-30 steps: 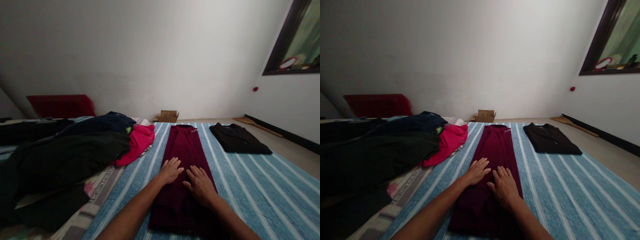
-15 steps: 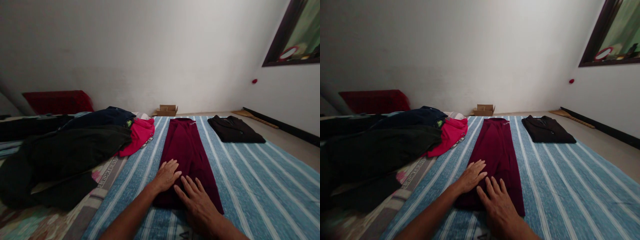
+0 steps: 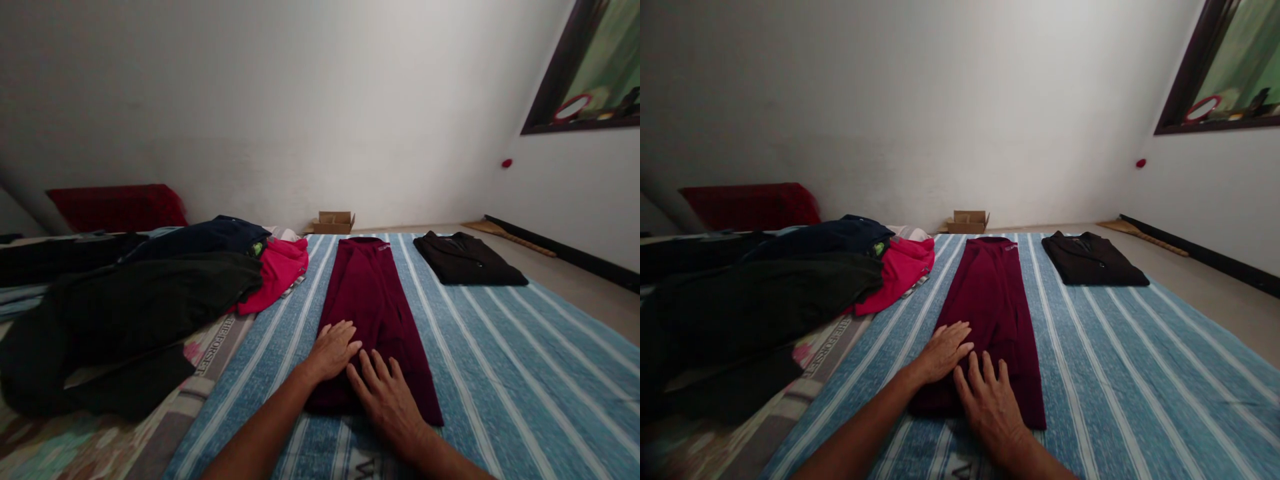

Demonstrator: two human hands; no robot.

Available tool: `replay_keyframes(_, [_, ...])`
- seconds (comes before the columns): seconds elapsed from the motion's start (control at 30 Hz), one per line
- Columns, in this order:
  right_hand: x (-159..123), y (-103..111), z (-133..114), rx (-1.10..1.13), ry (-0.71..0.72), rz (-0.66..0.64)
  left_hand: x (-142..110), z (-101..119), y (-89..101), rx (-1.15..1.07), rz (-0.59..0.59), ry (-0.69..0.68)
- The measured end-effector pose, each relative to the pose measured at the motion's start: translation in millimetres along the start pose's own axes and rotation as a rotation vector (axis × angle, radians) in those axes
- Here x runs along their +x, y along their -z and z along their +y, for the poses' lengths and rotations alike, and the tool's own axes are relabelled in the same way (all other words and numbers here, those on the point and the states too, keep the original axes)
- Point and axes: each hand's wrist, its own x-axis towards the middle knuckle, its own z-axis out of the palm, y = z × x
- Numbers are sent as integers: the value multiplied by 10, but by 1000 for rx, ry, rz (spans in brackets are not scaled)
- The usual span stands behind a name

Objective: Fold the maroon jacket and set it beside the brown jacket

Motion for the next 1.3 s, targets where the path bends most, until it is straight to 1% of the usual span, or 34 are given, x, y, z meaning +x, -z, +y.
replay_keyframes(0.1, [20, -48, -16, -52, 14, 34, 3, -6, 12, 4, -1, 6])
replay_keyframes(0.2, [48, -67, -13, -92, 46, 42, 9, -22, 23, -2, 0, 19])
replay_keyframes(0.3, [97, -26, 29, -95, 82, 6, -9, -17, 43, -39, 13, 21])
replay_keyframes(0.37, [147, 40, 70, -83, 96, -35, -60, 5, 80, -76, 57, 22])
replay_keyframes(0.43, [209, 124, 111, -62, 103, -88, -158, 28, 147, -114, 103, 8])
replay_keyframes(0.47, [240, 167, 132, -51, 105, -113, -226, 32, 192, -132, 108, -11])
replay_keyframes(0.5, [269, 207, 151, -36, 104, -134, -304, 28, 242, -152, 94, -41])
replay_keyframes(0.63, [340, 299, 216, 39, 90, -160, -648, -74, 406, -178, -47, -162])
replay_keyframes(0.7, [349, 300, 229, 57, 89, -158, -777, -135, 400, -119, -60, -181])
replay_keyframes(0.77, [349, 287, 225, 47, 90, -154, -844, -165, 318, -27, -35, -185])
replay_keyframes(0.83, [347, 273, 211, 35, 91, -150, -850, -160, 184, 68, 17, -175])
replay_keyframes(0.93, [350, 269, 198, 28, 92, -157, -794, -123, -12, 171, 92, -155])
replay_keyframes(1.03, [375, 299, 227, 48, 118, -170, -733, -107, -93, 196, 120, -166])
replay_keyframes(1.13, [444, 412, 307, 88, 160, -208, -691, -102, -34, 176, 132, -190])
replay_keyframes(1.23, [542, 634, 418, 109, 196, -248, -658, -50, 134, 166, 142, -185])
replay_keyframes(1.3, [588, 808, 487, 124, 200, -250, -647, 24, 276, 173, 156, -170])
